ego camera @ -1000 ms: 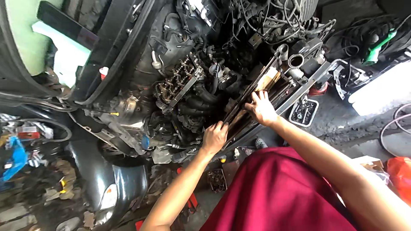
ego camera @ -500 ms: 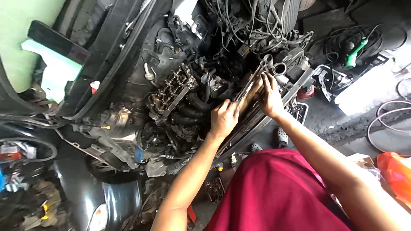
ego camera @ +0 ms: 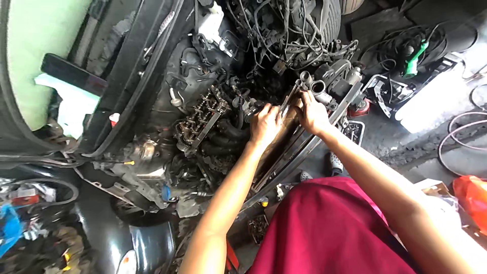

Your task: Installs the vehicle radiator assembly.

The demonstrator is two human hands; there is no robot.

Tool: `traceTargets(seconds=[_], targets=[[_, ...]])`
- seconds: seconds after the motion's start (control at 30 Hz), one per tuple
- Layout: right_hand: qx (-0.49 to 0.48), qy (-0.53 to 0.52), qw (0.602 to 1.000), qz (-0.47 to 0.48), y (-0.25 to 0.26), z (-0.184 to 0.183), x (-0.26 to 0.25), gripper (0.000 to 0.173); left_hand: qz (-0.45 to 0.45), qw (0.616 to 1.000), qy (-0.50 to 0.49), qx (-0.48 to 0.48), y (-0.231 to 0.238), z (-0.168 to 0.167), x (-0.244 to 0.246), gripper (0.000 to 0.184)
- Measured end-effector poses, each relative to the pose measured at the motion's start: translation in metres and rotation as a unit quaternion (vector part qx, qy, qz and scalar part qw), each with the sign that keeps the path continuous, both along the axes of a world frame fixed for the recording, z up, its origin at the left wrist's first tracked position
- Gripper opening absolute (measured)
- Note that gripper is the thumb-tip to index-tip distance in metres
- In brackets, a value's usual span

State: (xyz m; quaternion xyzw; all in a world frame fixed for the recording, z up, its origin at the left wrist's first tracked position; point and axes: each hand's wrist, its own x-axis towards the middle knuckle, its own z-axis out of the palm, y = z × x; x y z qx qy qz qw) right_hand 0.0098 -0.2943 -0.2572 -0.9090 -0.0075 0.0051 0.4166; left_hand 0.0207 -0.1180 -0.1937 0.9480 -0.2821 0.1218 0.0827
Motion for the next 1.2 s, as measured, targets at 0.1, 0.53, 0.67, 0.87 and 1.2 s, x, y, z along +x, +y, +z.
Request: traceTargets(seconds=[0.1,0.53,0.67,0.87,1.2], targets=[[-0.024,-0.001,1.000,0.009,-0.004,0.000,0.005,0.043,-0.009,1.000,0.003,0.006,-0.003,-0.002,0.003,0.015],[-0.016,-0.054,0.996,0.063,-0.021,-0.006,0.016,0.026,-0.025,0.999,-0.002,0.027,-0.014,-0.004,0.006,0.015],[-0.021,-0.053,0.996,0.069,-0.022,-0.007,0.017,0.025,-0.034,0.998,0.013,0.042,-0.018,-0.003,0.004,0.016],[-0.016,-0.071,0.995,0.073,-0.023,-0.010,0.017,0.025,-0.024,0.997,0.035,0.061,-0.019,0.000,0.006,0.016],[-0.011,-0.085,0.993,0.084,-0.025,-0.013,0.017,0.023,-0.026,0.990,0.081,0.111,-0.022,0.003,0.008,0.017]])
